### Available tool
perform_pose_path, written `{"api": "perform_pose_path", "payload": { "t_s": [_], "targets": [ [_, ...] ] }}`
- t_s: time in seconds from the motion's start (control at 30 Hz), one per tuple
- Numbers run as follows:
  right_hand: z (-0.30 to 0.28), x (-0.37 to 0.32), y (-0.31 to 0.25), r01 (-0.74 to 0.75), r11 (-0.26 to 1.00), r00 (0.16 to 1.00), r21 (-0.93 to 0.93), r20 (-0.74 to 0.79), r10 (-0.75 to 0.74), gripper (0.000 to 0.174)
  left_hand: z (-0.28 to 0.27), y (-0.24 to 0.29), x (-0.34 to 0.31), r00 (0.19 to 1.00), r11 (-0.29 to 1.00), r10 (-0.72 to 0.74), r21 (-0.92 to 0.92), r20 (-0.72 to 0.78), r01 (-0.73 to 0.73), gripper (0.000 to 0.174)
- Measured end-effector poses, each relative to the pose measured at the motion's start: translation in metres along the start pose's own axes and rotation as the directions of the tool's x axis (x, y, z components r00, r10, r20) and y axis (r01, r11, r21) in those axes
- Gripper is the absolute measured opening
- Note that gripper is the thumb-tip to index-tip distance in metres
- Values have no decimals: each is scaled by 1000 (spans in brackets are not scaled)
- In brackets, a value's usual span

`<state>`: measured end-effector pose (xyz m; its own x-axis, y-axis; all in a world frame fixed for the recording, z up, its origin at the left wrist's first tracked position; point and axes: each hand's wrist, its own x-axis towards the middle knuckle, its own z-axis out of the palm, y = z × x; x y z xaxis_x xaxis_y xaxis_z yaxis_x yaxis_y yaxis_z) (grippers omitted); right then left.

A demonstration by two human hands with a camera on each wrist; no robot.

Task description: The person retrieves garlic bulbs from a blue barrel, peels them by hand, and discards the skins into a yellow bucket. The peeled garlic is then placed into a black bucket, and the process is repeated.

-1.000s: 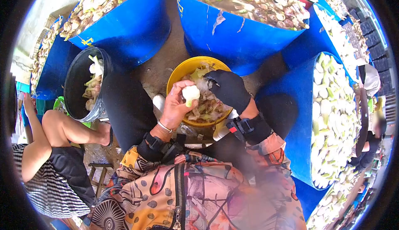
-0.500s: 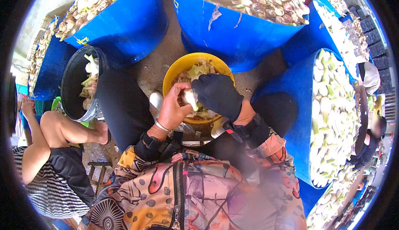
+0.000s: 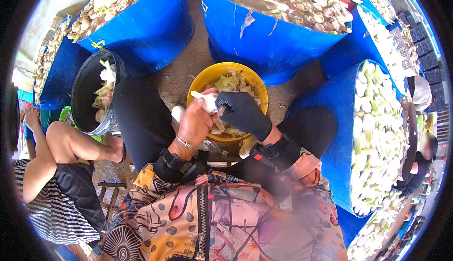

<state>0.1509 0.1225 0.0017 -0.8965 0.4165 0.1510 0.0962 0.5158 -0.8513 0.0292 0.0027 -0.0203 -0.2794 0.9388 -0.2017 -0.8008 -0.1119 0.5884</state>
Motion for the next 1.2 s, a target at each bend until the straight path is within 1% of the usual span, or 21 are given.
{"api": "perform_pose_path", "payload": {
  "t_s": [0.07,0.1,0.2,0.23,0.33,0.37,0.4,0.43,0.47,0.5,0.53,0.57,0.6,0.7,0.8,0.9,1.0,1.03,1.1,1.2],
  "targets": [
    [7,0,-1,83,997,997,8,-9,-83,17,-3,-4,0,1000,998,10,57,-30,-8,32],
    [5,0,1,44,990,998,137,32,-48,17,-3,-8,3,999,997,43,71,0,-43,32],
    [-8,0,3,-47,901,999,430,14,46,14,-4,-6,2,996,999,28,-32,85,-25,32],
    [-6,-1,13,-80,842,990,534,-53,128,13,-5,-6,4,995,999,31,-34,97,-28,33],
    [-25,2,23,-300,820,936,487,-16,352,15,-9,-5,4,993,998,45,-36,105,-41,36],
    [-28,4,27,-359,931,931,60,-43,362,17,-8,-4,3,994,998,50,-32,96,-47,35],
    [-24,1,28,-249,961,966,-121,-99,238,17,-7,-3,3,995,998,54,-30,89,-52,34],
    [-16,-3,28,-137,943,986,-304,-129,102,18,-5,-2,3,995,998,64,8,71,-65,34],
    [-10,-5,28,-27,878,991,-478,-130,-41,19,-2,-2,3,996,996,76,46,52,-78,34],
    [-9,-4,20,-26,919,992,-394,-126,-26,20,-1,-1,1,996,992,90,85,30,-92,34],
    [-8,-2,17,-66,973,994,-221,-95,45,21,-1,-1,1,992,983,125,134,16,-126,34],
    [-8,0,16,-115,992,992,-43,-53,112,21,-1,-2,1,987,971,159,182,5,-157,33],
    [-8,1,15,-169,977,985,132,-2,171,22,-1,-2,1,982,955,191,230,-1,-186,32],
    [3,3,19,-174,962,983,212,-21,182,21,4,-4,2,978,913,195,353,70,-207,33],
    [12,0,20,-149,874,975,463,-80,209,21,-3,-10,7,955,808,254,509,152,-296,32],
    [13,-1,18,-56,950,980,308,-164,111,20,4,-5,3,933,640,300,684,197,-350,32],
    [12,1,16,-40,987,975,155,-208,72,16,7,-6,1,960,813,240,511,145,-281,33],
    [6,0,14,-98,955,981,279,-134,139,16,7,-7,1,958,824,249,489,142,-286,34],
    [-8,-2,10,-226,839,971,496,41,237,15,7,-7,0,954,844,270,444,134,-301,35],
    [-5,-3,9,-152,872,975,465,-75,209,16,0,-4,2,946,757,302,573,121,-315,34]
  ]
}}
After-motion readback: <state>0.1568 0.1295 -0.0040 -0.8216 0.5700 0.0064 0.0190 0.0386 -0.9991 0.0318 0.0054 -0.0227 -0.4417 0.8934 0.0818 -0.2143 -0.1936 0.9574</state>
